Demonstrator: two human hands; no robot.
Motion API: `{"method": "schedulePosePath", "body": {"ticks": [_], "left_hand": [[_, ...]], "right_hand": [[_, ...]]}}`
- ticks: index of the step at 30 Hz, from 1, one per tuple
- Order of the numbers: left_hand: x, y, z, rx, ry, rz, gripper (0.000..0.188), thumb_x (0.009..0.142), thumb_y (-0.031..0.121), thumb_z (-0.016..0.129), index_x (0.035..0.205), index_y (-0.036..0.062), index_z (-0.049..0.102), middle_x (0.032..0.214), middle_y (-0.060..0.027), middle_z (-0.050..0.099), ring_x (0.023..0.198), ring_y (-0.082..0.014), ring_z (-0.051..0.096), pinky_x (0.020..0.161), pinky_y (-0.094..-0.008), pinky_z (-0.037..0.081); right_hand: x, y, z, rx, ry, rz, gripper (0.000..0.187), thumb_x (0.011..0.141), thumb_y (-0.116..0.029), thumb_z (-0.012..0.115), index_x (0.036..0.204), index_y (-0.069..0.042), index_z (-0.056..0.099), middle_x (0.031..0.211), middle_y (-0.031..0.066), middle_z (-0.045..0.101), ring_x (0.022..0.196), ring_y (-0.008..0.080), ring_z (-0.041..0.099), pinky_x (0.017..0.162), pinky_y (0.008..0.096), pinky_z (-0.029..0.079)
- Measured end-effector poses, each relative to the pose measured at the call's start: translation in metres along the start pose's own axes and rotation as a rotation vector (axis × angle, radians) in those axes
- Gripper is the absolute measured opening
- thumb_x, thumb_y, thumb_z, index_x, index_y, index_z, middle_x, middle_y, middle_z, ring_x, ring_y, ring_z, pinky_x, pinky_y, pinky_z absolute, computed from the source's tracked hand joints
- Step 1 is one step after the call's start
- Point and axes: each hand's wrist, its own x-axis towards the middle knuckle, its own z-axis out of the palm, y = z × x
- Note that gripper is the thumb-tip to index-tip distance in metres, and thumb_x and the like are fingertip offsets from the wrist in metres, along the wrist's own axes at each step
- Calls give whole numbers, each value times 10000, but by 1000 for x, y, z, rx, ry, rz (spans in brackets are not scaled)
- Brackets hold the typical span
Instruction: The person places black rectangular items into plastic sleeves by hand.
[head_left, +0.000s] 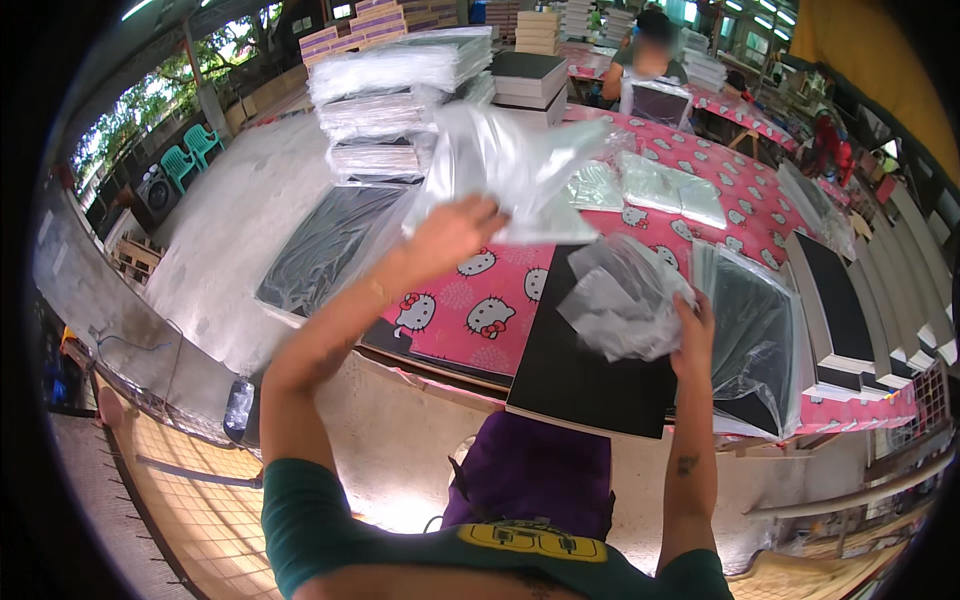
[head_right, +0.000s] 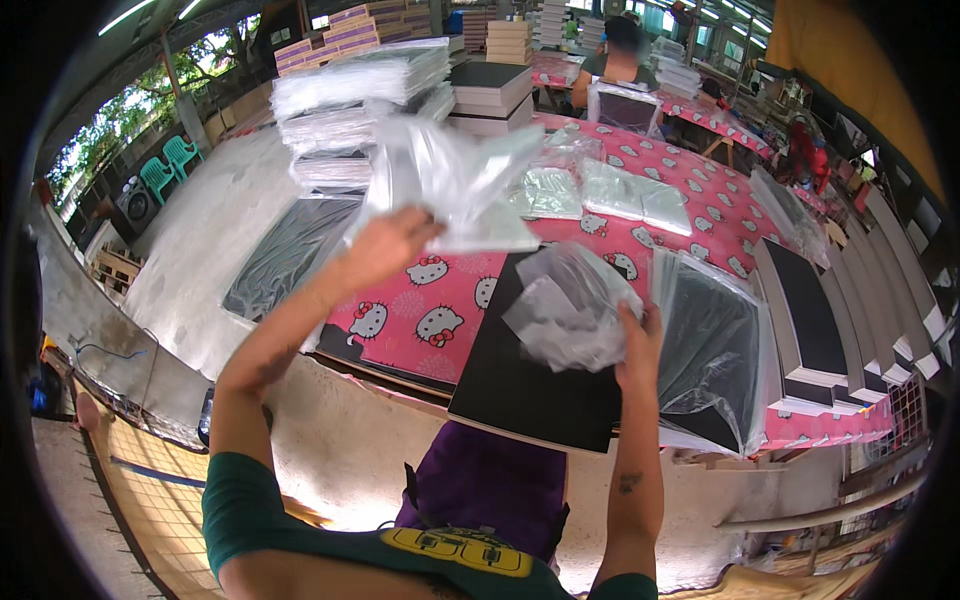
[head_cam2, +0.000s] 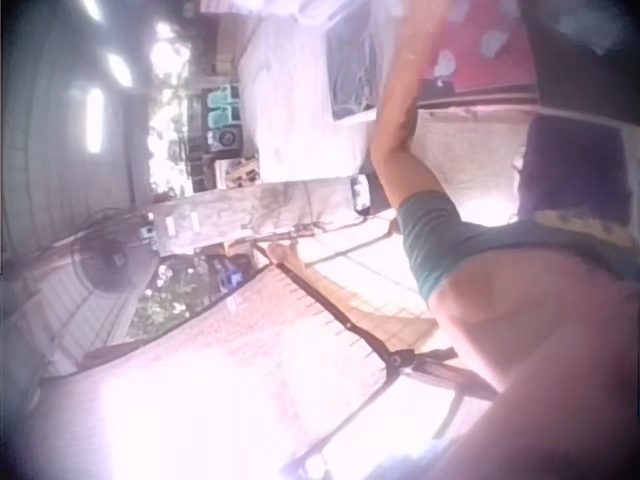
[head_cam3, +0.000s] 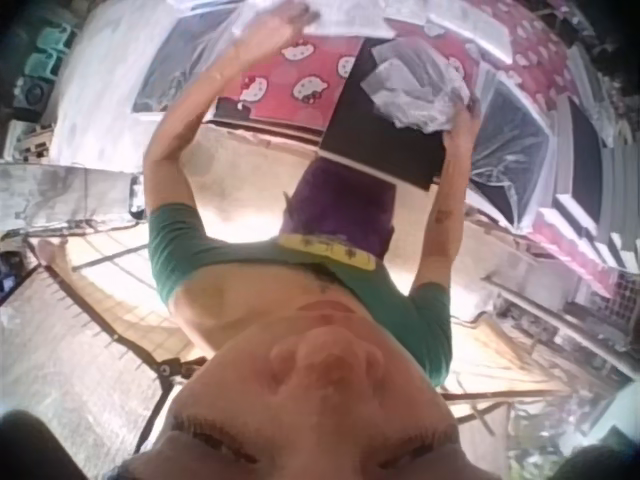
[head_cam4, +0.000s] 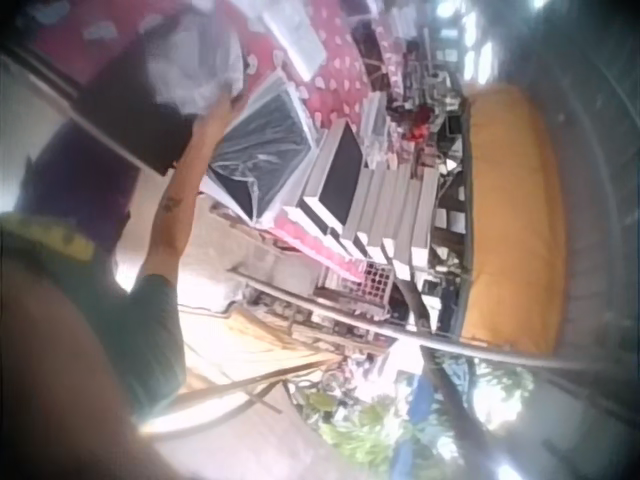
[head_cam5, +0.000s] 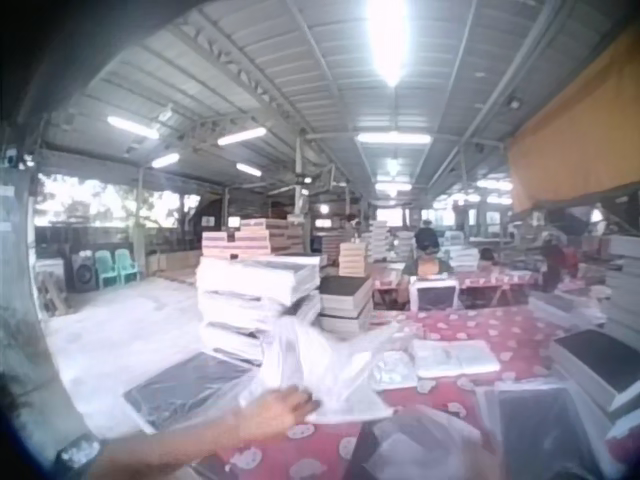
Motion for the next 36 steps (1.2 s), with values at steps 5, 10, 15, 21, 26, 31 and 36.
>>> {"method": "schedulePosePath", "body": {"ticks": [5,10,15,21,26,31,36], "left_hand": [[-86,59,44,-355,-494,-288,268,810,167,642,1059,69,642,1048,-138,612,918,-337,623,755,-430,522],[-53,62,51,-404,50,-617,219,838,167,626,1028,60,646,1009,-186,623,876,-374,605,758,-410,491],[-73,10,130,-148,-243,-865,474,857,410,593,1197,80,572,1074,-208,625,1016,-414,584,845,-535,459],[-54,-23,136,-188,-314,-1104,552,813,415,637,1224,64,524,1127,-238,600,1082,-408,575,862,-531,463],[-18,-29,175,-64,42,-1029,506,813,358,645,1160,8,530,1202,-251,551,1093,-433,555,887,-522,450],[-76,-110,207,-300,96,-1247,410,853,319,617,1149,48,533,1018,-274,623,940,-452,603,832,-515,475],[-29,-76,186,-461,449,-1080,337,898,253,559,1137,17,535,893,-273,639,840,-441,622,760,-523,487]], "right_hand": [[-20,-13,-48,-227,-101,-63,371,876,-136,647,1198,-15,508,1080,64,577,967,133,557,842,273,453],[-32,-14,-31,-193,-148,34,379,892,-175,635,1206,0,516,1090,78,582,986,143,538,870,267,426],[-40,-4,-30,-115,-101,107,396,922,-222,612,1215,24,508,1121,83,575,1027,155,532,903,279,415],[-48,-10,-55,-135,-103,105,380,923,-195,599,1218,27,508,1159,84,572,1027,147,530,926,294,415],[-49,12,-53,-251,-98,58,371,901,-193,620,1200,6,529,1148,83,575,1000,156,535,910,291,411],[-63,38,-29,-538,-140,7,366,878,-187,627,1172,16,542,1078,84,594,978,163,534,901,281,400],[-56,36,-55,-532,-63,-47,372,872,-180,625,1157,47,548,1067,92,594,978,170,533,900,285,398]]}}
